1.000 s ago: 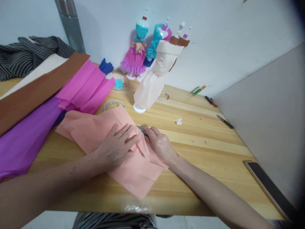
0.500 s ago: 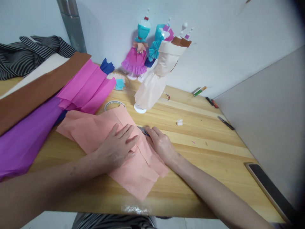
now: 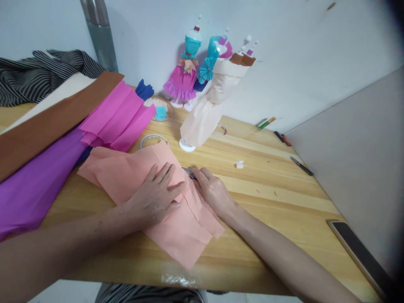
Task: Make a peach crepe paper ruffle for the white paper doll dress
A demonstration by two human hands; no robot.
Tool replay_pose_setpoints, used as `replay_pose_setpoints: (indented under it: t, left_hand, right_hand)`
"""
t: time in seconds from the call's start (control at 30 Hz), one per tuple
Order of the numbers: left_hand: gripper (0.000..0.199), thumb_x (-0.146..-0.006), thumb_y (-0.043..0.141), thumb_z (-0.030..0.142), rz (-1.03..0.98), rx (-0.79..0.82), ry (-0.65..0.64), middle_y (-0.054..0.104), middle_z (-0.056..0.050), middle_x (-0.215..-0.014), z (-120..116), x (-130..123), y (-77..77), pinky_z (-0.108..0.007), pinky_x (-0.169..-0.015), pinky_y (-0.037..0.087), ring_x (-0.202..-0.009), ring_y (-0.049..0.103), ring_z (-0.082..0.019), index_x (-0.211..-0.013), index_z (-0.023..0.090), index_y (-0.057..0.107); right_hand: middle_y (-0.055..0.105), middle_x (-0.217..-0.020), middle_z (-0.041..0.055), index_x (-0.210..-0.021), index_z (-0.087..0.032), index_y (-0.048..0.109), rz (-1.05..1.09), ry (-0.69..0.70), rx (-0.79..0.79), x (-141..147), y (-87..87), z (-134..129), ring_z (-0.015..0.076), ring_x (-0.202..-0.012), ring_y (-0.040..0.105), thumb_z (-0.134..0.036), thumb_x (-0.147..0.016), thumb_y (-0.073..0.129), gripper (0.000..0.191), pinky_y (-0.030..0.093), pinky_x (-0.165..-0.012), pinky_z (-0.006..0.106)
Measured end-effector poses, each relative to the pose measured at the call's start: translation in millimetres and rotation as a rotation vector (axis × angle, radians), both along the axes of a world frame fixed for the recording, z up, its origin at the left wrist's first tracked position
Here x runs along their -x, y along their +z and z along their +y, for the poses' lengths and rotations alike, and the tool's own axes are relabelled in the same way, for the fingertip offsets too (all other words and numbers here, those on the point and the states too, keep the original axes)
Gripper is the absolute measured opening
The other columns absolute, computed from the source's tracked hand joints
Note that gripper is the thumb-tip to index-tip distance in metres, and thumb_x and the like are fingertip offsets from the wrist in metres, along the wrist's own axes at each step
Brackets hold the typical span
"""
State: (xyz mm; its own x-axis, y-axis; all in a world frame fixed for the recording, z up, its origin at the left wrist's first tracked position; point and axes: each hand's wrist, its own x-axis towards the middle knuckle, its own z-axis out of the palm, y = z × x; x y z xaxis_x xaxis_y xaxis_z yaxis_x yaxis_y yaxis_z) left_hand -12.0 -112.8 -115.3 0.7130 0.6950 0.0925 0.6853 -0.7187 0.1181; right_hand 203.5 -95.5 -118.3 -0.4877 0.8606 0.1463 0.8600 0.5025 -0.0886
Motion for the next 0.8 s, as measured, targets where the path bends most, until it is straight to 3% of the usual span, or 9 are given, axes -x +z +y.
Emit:
replay_pose_setpoints:
  t: [0.17, 0.8]
  left_hand:
    - [0.047, -0.093, 0.042, 0.041, -0.010, 0.016, 0.035, 0.037, -0.024, -0.145, -0.9, 0.4, -0.5, -0.060, -0.101, 0.023, -0.137, 0.028, -0.041, -0.135, 0.023, 0.047]
    - [0.048, -0.093, 0.041, 0.044, -0.002, 0.024, 0.013, 0.042, -0.022, -0.141, -0.3, 0.3, 1.4, -0.060, -0.102, 0.023, -0.136, 0.029, -0.039, -0.136, 0.025, 0.045]
  right_hand:
    - [0.062, -0.098, 0.0133, -0.126, -0.010, 0.049, 0.016, 0.037, -0.003, 0.8, 3.3, 0.1, 0.0208, -0.077, 0.065, -0.016, -0.095, 0.039, 0.033, 0.055, -0.064, 0.031]
    - [0.062, -0.099, 0.0110, -0.124, -0.013, 0.050, 0.033, -0.015, 0.058, 9.1, 5.9, 6.9, 0.0194, -0.075, 0.065, -0.018, -0.095, 0.041, 0.031, 0.054, -0.065, 0.030]
